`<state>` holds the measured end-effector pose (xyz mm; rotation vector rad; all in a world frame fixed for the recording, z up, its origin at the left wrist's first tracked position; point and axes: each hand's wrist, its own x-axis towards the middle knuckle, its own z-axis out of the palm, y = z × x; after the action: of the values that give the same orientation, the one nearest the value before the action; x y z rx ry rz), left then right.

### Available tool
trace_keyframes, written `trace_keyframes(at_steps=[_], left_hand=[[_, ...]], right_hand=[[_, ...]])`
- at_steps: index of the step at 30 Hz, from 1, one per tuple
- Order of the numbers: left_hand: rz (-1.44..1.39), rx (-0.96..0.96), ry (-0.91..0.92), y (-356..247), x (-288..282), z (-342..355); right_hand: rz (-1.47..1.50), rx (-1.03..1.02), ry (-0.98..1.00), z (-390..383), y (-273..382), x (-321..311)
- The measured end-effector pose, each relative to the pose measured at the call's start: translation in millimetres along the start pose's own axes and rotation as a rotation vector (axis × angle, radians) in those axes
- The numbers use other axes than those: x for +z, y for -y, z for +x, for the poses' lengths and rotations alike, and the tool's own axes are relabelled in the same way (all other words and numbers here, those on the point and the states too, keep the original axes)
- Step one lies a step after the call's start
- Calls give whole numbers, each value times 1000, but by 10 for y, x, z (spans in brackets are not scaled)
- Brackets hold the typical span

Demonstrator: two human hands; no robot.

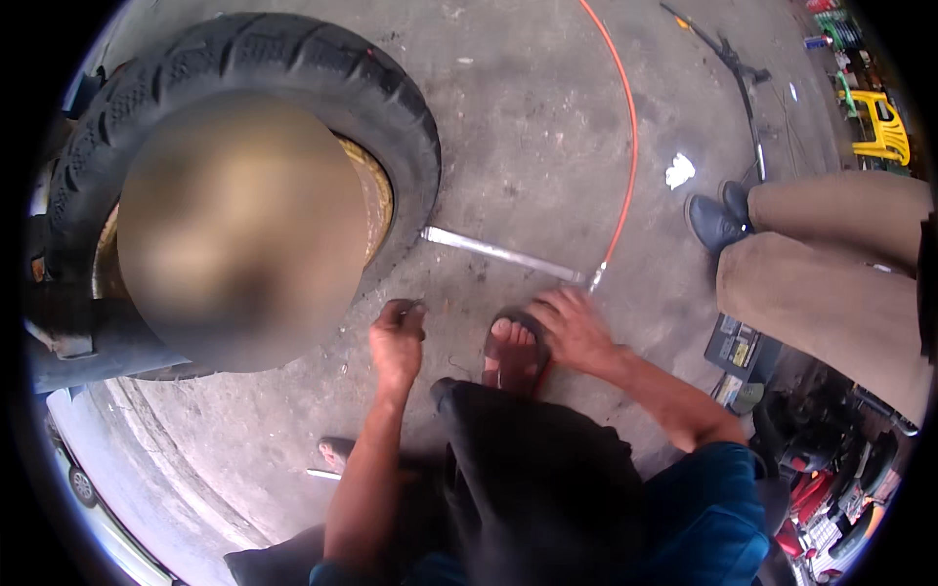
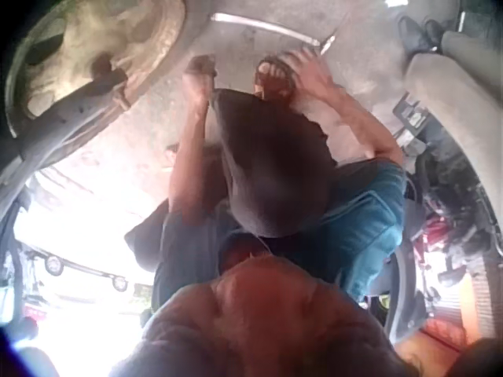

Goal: The person rotates the wheel of a vehicle, works on the tire valve stem with a small tool, inflates the tire using an air hose, and touches the valve stem.

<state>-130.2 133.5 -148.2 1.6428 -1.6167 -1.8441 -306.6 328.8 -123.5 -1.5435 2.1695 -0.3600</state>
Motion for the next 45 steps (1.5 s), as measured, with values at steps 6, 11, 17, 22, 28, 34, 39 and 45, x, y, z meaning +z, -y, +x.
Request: trace_keyframes(at_steps=[6, 11, 17, 22, 28, 34, 39, 45], left_hand=[[481, 177, 27, 272, 351, 75], [741, 265, 224, 265, 484, 96], [454, 254, 71, -149, 414, -75], [239, 453, 186, -165, 371, 19], [-144, 195, 505, -450, 319, -77], [-760, 340, 139, -867, 123, -221], [-696, 361, 52, -1006, 8, -88], [-1046, 355, 130, -1029, 50, 91]], right_hand=[[-354, -128, 308, -456, -423, -83], [-354, -217, 396, -580, -971, -142], [-422, -294, 215, -126, -964, -811], [-590, -283, -12, 126, -1127, -1288], [-397, -260, -168, 461, -861, -1571], [-54, -178, -171, 412, -410, -669], [267, 69, -123, 330, 123, -193], [408, 85, 28, 516, 372, -314]])
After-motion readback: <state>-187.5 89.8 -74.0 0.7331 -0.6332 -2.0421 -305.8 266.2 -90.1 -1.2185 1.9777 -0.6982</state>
